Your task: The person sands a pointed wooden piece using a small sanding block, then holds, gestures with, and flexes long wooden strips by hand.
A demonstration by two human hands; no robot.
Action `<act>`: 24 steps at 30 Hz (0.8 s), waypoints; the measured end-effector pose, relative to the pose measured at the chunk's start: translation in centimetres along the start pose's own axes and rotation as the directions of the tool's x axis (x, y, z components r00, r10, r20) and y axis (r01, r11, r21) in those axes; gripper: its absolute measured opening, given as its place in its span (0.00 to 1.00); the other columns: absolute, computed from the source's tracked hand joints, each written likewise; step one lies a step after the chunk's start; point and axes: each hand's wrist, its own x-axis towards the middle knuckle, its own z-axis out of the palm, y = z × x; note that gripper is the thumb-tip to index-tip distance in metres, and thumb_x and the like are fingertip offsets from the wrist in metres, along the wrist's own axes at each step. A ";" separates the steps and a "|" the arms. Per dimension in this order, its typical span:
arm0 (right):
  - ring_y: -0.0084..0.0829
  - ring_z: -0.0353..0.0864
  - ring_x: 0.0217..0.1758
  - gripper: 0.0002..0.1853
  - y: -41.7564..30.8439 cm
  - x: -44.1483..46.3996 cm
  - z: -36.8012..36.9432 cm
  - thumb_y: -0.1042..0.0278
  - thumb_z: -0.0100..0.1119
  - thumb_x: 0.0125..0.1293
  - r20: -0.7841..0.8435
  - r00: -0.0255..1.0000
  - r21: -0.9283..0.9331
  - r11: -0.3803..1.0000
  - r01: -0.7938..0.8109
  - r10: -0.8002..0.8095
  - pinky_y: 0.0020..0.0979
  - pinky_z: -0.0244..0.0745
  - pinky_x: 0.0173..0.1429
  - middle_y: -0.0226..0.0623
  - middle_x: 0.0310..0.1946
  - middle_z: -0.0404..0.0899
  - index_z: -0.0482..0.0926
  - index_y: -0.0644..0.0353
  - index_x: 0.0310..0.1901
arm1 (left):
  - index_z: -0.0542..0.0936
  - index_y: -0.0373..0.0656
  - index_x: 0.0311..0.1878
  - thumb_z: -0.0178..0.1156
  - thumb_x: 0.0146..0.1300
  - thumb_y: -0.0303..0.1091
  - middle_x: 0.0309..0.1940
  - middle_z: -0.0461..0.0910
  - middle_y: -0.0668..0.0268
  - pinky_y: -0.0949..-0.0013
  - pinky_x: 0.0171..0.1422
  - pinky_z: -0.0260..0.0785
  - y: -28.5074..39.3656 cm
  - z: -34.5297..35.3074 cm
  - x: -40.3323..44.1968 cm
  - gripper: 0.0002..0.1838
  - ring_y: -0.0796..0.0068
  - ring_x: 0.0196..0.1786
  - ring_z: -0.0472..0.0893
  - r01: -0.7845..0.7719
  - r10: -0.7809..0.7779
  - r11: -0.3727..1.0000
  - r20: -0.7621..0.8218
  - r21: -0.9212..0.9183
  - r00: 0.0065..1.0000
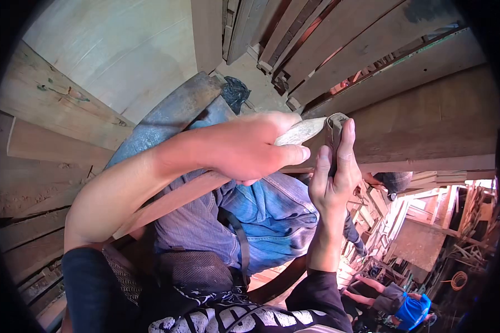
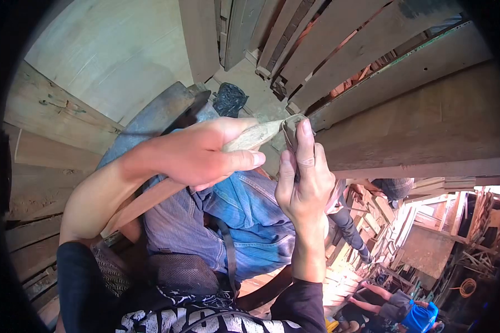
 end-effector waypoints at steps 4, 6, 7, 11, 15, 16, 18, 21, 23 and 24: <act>0.42 0.86 0.38 0.30 -0.4 1.1 0.4 0.82 0.56 0.64 -0.056 0.998 -0.015 1.000 0.023 -0.024 0.34 0.80 0.41 0.48 0.42 0.83 0.68 0.62 0.70 | 0.74 0.34 0.51 0.54 0.74 0.36 0.20 0.74 0.71 0.76 0.17 0.60 -1.4 0.2 0.5 0.13 0.87 0.15 0.69 -0.116 0.118 0.991 -0.038 0.070 0.992; 0.42 0.86 0.39 0.31 -0.1 2.3 0.7 0.82 0.55 0.64 -0.055 0.998 0.001 1.000 0.025 -0.025 0.35 0.80 0.43 0.49 0.43 0.83 0.67 0.62 0.70 | 0.74 0.34 0.49 0.54 0.74 0.36 0.23 0.76 0.69 0.75 0.20 0.62 -1.3 0.3 0.5 0.13 0.86 0.17 0.70 -0.192 0.203 0.970 -0.058 0.148 0.978; 0.43 0.86 0.41 0.31 -0.2 2.7 0.5 0.83 0.54 0.65 -0.051 0.998 0.015 0.999 0.029 -0.028 0.36 0.80 0.44 0.49 0.44 0.83 0.67 0.62 0.70 | 0.75 0.34 0.50 0.54 0.74 0.36 0.27 0.78 0.67 0.75 0.23 0.64 -0.1 0.3 0.0 0.14 0.85 0.21 0.71 -0.060 0.062 0.994 -0.023 0.090 0.998; 0.45 0.85 0.52 0.30 -0.4 2.7 -0.4 0.83 0.51 0.67 -0.063 0.992 0.072 0.992 -0.103 0.108 0.36 0.78 0.56 0.54 0.54 0.81 0.64 0.65 0.72 | 0.75 0.35 0.52 0.55 0.74 0.37 0.32 0.80 0.66 0.74 0.27 0.67 -1.7 0.3 0.8 0.14 0.84 0.24 0.73 -0.100 0.107 0.984 -0.046 0.144 0.993; 0.46 0.84 0.52 0.30 -0.7 0.7 -0.6 0.84 0.50 0.66 -0.046 0.999 0.075 0.997 0.005 -0.002 0.36 0.78 0.57 0.55 0.52 0.80 0.65 0.66 0.71 | 0.73 0.36 0.54 0.54 0.74 0.37 0.22 0.75 0.71 0.76 0.20 0.62 -0.8 0.0 0.2 0.14 0.86 0.17 0.70 -0.082 0.085 0.994 -0.045 0.078 0.995; 0.45 0.86 0.46 0.31 -0.5 0.0 -0.5 0.84 0.52 0.64 -0.035 0.999 0.074 0.997 0.018 -0.015 0.35 0.80 0.50 0.53 0.48 0.81 0.66 0.66 0.71 | 0.73 0.37 0.54 0.54 0.74 0.37 0.20 0.73 0.73 0.76 0.17 0.60 -0.3 0.0 0.0 0.14 0.86 0.15 0.68 -0.044 0.044 0.999 -0.021 0.023 0.999; 0.45 0.86 0.40 0.32 -0.5 -1.4 -0.6 0.84 0.54 0.61 0.049 0.990 0.040 0.991 -0.131 0.129 0.35 0.80 0.43 0.52 0.45 0.82 0.67 0.65 0.70 | 0.72 0.37 0.55 0.54 0.75 0.37 0.17 0.70 0.75 0.76 0.15 0.57 0.2 0.1 -0.3 0.14 0.87 0.12 0.66 -0.006 0.006 0.999 0.010 -0.034 1.000; 0.45 0.86 0.40 0.32 -0.5 -0.6 -0.1 0.84 0.54 0.61 -0.005 0.999 0.020 0.999 -0.043 0.043 0.35 0.81 0.43 0.52 0.45 0.82 0.67 0.64 0.70 | 0.72 0.37 0.56 0.53 0.75 0.37 0.16 0.70 0.75 0.76 0.16 0.57 0.7 0.2 -0.4 0.15 0.87 0.13 0.66 0.032 -0.029 0.998 0.042 -0.062 0.999; 0.45 0.86 0.40 0.32 -0.8 0.7 0.4 0.84 0.54 0.61 -0.077 0.996 0.036 0.998 0.042 -0.039 0.35 0.81 0.43 0.52 0.45 0.82 0.67 0.64 0.70 | 0.71 0.37 0.56 0.53 0.75 0.37 0.18 0.71 0.74 0.76 0.16 0.58 0.5 0.2 -0.4 0.15 0.86 0.13 0.66 0.003 0.001 0.998 0.057 -0.061 0.998; 0.45 0.86 0.40 0.32 -1.1 1.5 0.4 0.84 0.53 0.62 -0.062 0.997 0.050 0.998 0.049 -0.046 0.35 0.81 0.43 0.52 0.46 0.82 0.67 0.63 0.70 | 0.71 0.37 0.56 0.53 0.75 0.37 0.18 0.71 0.74 0.76 0.16 0.58 0.4 0.2 -0.3 0.15 0.86 0.13 0.66 0.005 -0.002 0.998 0.056 -0.058 0.998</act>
